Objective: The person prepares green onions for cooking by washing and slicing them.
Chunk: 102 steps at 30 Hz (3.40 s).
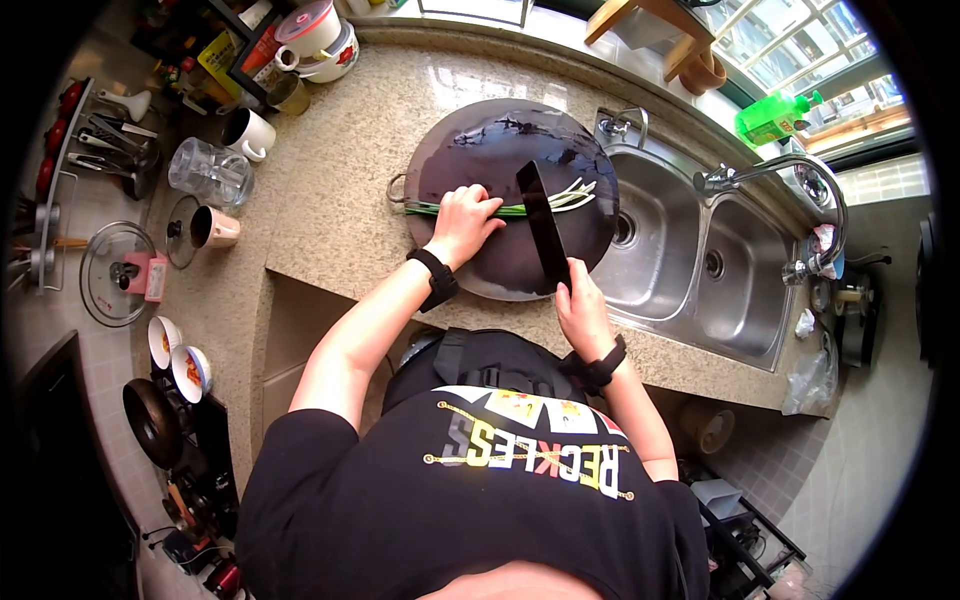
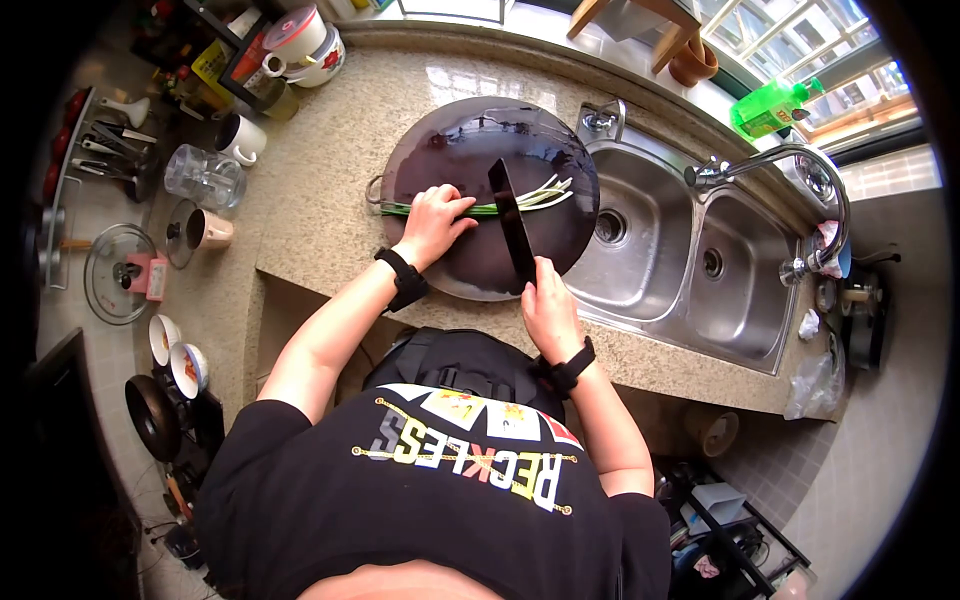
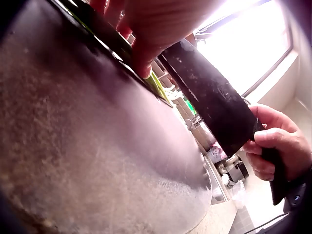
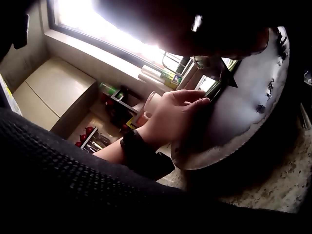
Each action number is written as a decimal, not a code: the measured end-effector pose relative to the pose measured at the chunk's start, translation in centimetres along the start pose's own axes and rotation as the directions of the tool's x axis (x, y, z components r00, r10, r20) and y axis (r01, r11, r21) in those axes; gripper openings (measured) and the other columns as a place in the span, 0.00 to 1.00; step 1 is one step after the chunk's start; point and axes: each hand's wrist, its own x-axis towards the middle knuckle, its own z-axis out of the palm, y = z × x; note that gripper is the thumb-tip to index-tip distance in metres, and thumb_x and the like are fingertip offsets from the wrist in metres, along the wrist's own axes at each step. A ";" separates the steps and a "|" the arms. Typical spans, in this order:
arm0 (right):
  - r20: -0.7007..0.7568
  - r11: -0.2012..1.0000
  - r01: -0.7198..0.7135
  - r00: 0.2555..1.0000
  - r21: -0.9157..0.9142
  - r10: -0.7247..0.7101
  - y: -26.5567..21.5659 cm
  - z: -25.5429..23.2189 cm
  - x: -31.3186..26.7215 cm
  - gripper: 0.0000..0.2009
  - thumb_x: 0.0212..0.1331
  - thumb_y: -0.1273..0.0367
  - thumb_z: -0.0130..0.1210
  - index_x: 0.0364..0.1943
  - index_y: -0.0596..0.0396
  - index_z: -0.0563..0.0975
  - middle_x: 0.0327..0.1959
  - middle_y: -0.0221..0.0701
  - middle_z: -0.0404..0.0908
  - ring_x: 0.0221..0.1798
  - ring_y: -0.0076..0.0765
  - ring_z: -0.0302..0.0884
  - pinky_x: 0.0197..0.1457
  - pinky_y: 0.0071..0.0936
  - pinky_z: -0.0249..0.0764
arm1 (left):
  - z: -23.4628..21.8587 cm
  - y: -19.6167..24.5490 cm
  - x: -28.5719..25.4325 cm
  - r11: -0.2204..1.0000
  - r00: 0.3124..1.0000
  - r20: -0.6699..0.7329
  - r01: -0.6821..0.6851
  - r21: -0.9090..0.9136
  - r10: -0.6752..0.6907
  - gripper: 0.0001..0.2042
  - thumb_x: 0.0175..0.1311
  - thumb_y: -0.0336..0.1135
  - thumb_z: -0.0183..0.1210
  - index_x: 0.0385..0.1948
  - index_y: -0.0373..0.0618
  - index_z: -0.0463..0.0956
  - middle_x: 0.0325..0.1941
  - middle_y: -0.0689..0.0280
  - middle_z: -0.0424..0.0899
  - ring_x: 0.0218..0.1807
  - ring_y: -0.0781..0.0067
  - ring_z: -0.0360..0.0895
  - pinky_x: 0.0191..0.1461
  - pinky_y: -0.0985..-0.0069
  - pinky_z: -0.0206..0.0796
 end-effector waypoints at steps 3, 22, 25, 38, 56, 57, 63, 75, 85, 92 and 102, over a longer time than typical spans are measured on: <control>-0.001 0.994 0.089 0.996 -0.068 -0.089 -0.2 0.4 0.2 0.17 0.53 0.75 0.47 0.48 0.63 0.64 0.37 0.49 0.72 0.39 0.56 0.71 0.41 0.41 0.69 | 0.7 -0.1 -0.1 1.000 0.999 -0.031 -0.020 -0.003 0.020 0.10 0.43 0.35 0.63 0.30 0.48 0.79 0.30 0.68 0.73 0.36 0.65 0.70 0.40 0.69 0.61; 0.229 0.960 0.085 0.973 -0.267 -0.023 -0.4 3.1 3.8 0.04 0.57 0.75 0.40 0.34 0.60 0.61 0.25 0.48 0.73 0.27 0.58 0.73 0.30 0.47 0.71 | 1.9 0.1 0.3 0.999 0.997 -0.063 -0.039 0.036 0.041 0.03 0.44 0.30 0.59 0.16 0.44 0.74 0.24 0.67 0.72 0.31 0.65 0.71 0.34 0.70 0.64; 0.237 0.963 0.072 0.971 -0.260 -0.008 -1.1 3.1 5.2 0.03 0.56 0.75 0.39 0.33 0.60 0.61 0.23 0.49 0.74 0.28 0.58 0.74 0.30 0.47 0.71 | 2.0 0.1 0.1 0.999 0.997 -0.064 -0.045 0.015 0.046 0.04 0.43 0.30 0.59 0.17 0.44 0.73 0.24 0.66 0.71 0.31 0.64 0.71 0.35 0.69 0.64; 0.280 0.977 0.049 0.960 -0.206 0.011 -0.4 3.3 5.9 0.09 0.52 0.76 0.43 0.36 0.61 0.59 0.25 0.51 0.72 0.31 0.61 0.71 0.33 0.49 0.67 | 2.1 0.1 -0.2 0.966 0.996 0.027 -0.088 0.244 0.084 0.02 0.46 0.28 0.50 0.23 0.43 0.68 0.28 0.61 0.69 0.35 0.62 0.69 0.37 0.67 0.64; -0.145 0.965 -0.147 0.973 0.217 0.181 3.8 -3.6 1.0 0.15 0.55 0.76 0.45 0.47 0.60 0.63 0.32 0.53 0.74 0.39 0.61 0.72 0.38 0.44 0.67 | 0.0 4.7 7.9 0.995 0.995 -0.048 -0.092 -0.048 0.090 0.05 0.53 0.28 0.54 0.30 0.39 0.69 0.31 0.57 0.71 0.39 0.54 0.69 0.43 0.65 0.62; -0.164 0.967 -0.145 0.970 0.207 0.180 4.7 -4.0 0.5 0.13 0.55 0.76 0.44 0.46 0.60 0.63 0.32 0.53 0.74 0.38 0.61 0.72 0.38 0.44 0.67 | 1.1 5.4 8.4 0.994 0.994 -0.028 -0.102 -0.036 0.101 0.06 0.52 0.28 0.55 0.30 0.39 0.69 0.31 0.57 0.70 0.38 0.55 0.68 0.43 0.65 0.62; -0.155 0.948 -0.223 0.953 0.225 0.261 6.7 -5.4 -1.9 0.12 0.54 0.76 0.45 0.43 0.58 0.64 0.29 0.50 0.74 0.34 0.59 0.73 0.35 0.41 0.68 | 7.5 7.9 10.0 0.993 0.989 0.088 -0.119 0.002 0.119 0.07 0.51 0.29 0.56 0.29 0.39 0.69 0.32 0.56 0.70 0.38 0.55 0.68 0.43 0.66 0.63; -0.132 0.943 -0.207 0.960 0.262 0.248 8.9 -5.9 -2.1 0.13 0.53 0.76 0.45 0.44 0.57 0.65 0.28 0.48 0.74 0.33 0.56 0.74 0.34 0.40 0.69 | 6.6 7.7 8.8 0.997 0.984 0.173 0.030 0.078 -0.043 0.24 0.40 0.49 0.66 0.38 0.44 0.74 0.38 0.63 0.70 0.44 0.59 0.65 0.46 0.65 0.60; -0.089 0.942 -0.194 0.970 0.274 0.226 8.1 -5.4 -2.0 0.12 0.53 0.76 0.46 0.43 0.57 0.66 0.27 0.47 0.74 0.32 0.54 0.75 0.34 0.37 0.69 | 6.6 5.7 7.0 0.985 0.957 0.267 -0.142 0.100 0.111 0.11 0.46 0.31 0.60 0.29 0.45 0.67 0.31 0.62 0.69 0.38 0.59 0.68 0.40 0.65 0.62; -0.033 0.947 -0.180 0.980 0.266 0.196 6.1 -4.5 -1.8 0.12 0.53 0.76 0.46 0.43 0.57 0.66 0.27 0.46 0.74 0.31 0.54 0.74 0.34 0.37 0.69 | 3.0 2.4 4.4 0.993 0.974 0.226 -0.028 0.119 0.001 0.13 0.43 0.30 0.62 0.28 0.43 0.67 0.30 0.60 0.70 0.37 0.56 0.70 0.41 0.62 0.63; 0.010 0.970 -0.079 0.997 0.228 0.079 2.8 -2.6 -0.9 0.12 0.53 0.77 0.46 0.43 0.59 0.66 0.28 0.47 0.74 0.34 0.56 0.73 0.35 0.38 0.68 | -1.6 0.4 2.0 0.993 0.977 0.211 -0.016 0.116 -0.009 0.31 0.35 0.37 0.68 0.48 0.46 0.68 0.45 0.62 0.70 0.51 0.60 0.67 0.59 0.65 0.54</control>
